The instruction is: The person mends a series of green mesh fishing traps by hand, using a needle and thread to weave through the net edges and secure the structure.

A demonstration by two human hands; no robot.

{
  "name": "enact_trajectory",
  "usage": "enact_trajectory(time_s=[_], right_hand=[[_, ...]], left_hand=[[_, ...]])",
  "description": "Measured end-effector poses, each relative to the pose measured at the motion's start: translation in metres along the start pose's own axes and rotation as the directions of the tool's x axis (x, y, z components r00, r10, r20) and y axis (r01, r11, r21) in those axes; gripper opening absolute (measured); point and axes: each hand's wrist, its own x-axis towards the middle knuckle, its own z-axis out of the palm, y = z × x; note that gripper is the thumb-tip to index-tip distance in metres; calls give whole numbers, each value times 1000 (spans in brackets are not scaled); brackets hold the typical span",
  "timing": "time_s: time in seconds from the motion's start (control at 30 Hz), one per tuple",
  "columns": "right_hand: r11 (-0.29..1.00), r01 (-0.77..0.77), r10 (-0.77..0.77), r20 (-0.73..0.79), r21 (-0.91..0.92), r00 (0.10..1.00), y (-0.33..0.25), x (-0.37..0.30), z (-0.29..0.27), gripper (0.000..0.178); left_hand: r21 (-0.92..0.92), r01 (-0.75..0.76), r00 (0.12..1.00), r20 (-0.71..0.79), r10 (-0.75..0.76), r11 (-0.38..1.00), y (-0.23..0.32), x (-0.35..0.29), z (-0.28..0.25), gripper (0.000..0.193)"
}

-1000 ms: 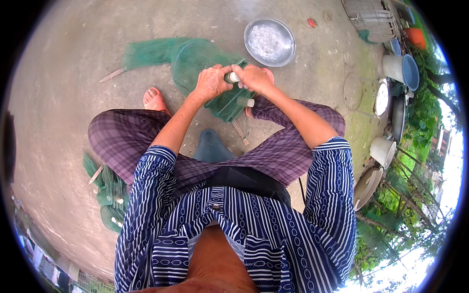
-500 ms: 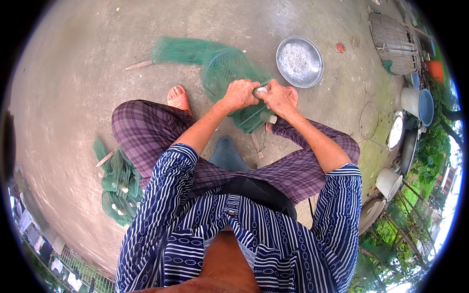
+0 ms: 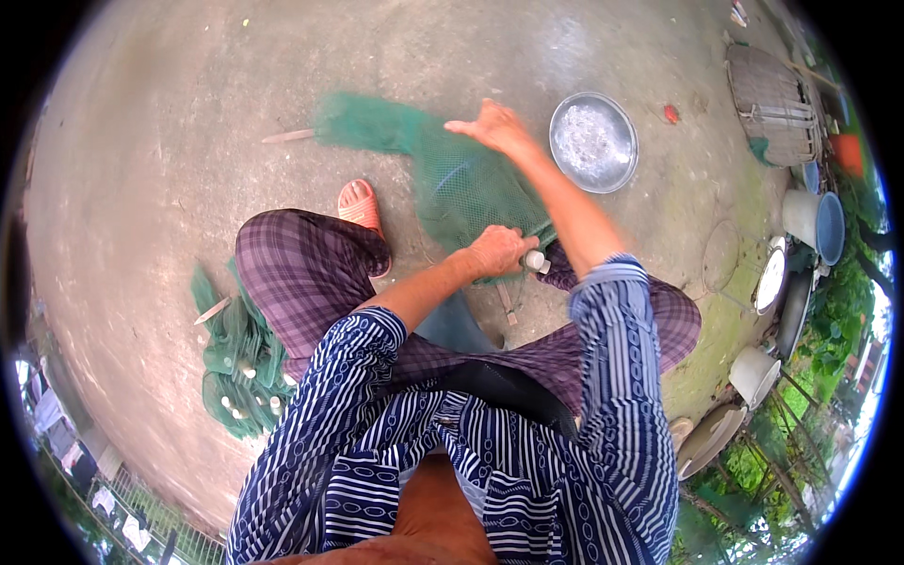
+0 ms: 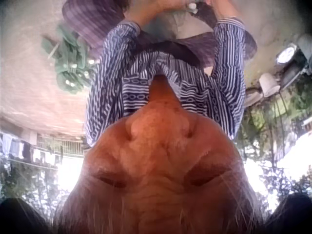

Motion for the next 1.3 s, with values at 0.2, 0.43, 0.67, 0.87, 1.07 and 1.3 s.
enact_trajectory(time_s=[0.2, 0.43, 0.67, 0.87, 1.07, 1.3], right_hand=[[991, -93, 111, 203, -99, 973, -19, 40, 80, 90], [946, 20, -56, 103, 324, 993, 11, 19, 63, 73], [538, 232, -192, -150, 811, 970, 18, -37, -19, 48], [470, 395, -248, -311, 790, 917, 7, -70, -78, 40], [526, 528, -237, -482, 667, 844, 0, -101, -105, 35], [382, 521, -267, -448, 763, 853, -19, -118, -117, 33]], left_hand=[[-100, -113, 986, -131, 100, 989, -4, -5, 46, 31], [-150, -103, 987, 107, 120, 983, -10, -3, 6, 26], [-646, 447, 841, 539, -44, 619, -32, -16, -115, 39], [-719, 399, 893, 446, -62, 569, -11, -44, -187, 38], [-741, 272, 949, 100, -299, 614, -46, -54, -231, 52], [-712, -280, 909, -413, -61, 644, -23, -16, -233, 69]])
